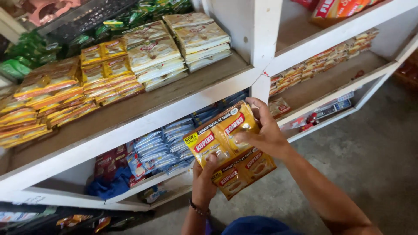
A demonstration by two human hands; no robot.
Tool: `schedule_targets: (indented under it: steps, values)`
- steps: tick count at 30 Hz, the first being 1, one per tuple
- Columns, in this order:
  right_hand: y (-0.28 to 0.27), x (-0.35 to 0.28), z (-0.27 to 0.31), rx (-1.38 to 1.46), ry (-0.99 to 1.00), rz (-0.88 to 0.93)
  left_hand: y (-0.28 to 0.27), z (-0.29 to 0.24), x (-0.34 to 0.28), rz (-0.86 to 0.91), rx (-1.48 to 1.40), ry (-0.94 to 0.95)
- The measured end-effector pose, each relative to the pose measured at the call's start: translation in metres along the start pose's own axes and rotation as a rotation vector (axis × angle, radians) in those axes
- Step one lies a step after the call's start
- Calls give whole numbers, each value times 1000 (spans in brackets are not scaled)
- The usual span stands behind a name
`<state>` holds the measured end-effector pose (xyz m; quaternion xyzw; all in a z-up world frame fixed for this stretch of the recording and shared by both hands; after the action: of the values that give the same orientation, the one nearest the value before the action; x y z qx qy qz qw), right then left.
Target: Organizing and arranging coffee sachet packets on a grocery store shelf.
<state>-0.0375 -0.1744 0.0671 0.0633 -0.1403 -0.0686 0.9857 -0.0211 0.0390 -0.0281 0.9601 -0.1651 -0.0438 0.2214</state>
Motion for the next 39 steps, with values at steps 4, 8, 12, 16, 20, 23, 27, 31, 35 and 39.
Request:
schedule_targets:
  steps: [4,8,12,16,20,23,27,31,35,39]
  values:
    - [27,-3,16,-211,74,-87,-3,-20,-11,18,246,106]
    - [46,0,18,-137,-29,-187,-19,-24,-12,10,212,125]
    - [58,13,5,-67,-197,-131,-44,-16,-4,14,32,58]
    - [81,15,6,-46,-189,-102,-55,-49,-6,64,80,136]
    - [112,13,2,-72,-271,-25,-96,-61,-5,24,-20,224]
    - [137,14,5,-50,-270,36,-112,-85,-9,-96,-13,230]
    - [166,23,15,-134,-110,234,-116,-123,-19,-182,118,119]
    - [198,30,26,-444,-105,269,-154,-119,-12,-311,114,-61]
    - [223,39,21,-518,-74,264,-170,-142,-11,-254,22,1]
    - [247,53,16,-407,-124,276,-191,-158,-9,-185,-37,128]
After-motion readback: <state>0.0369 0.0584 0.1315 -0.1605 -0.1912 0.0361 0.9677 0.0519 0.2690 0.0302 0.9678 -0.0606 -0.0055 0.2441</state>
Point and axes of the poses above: each hand's wrist, its own x-axis towards the middle knuckle, its own y-axis out of the palm, z = x × y, the point moved 4 cm from there along x, towards the middle knuckle, and after that the axes turned 7 degrees about x, right-handed, at the moved point
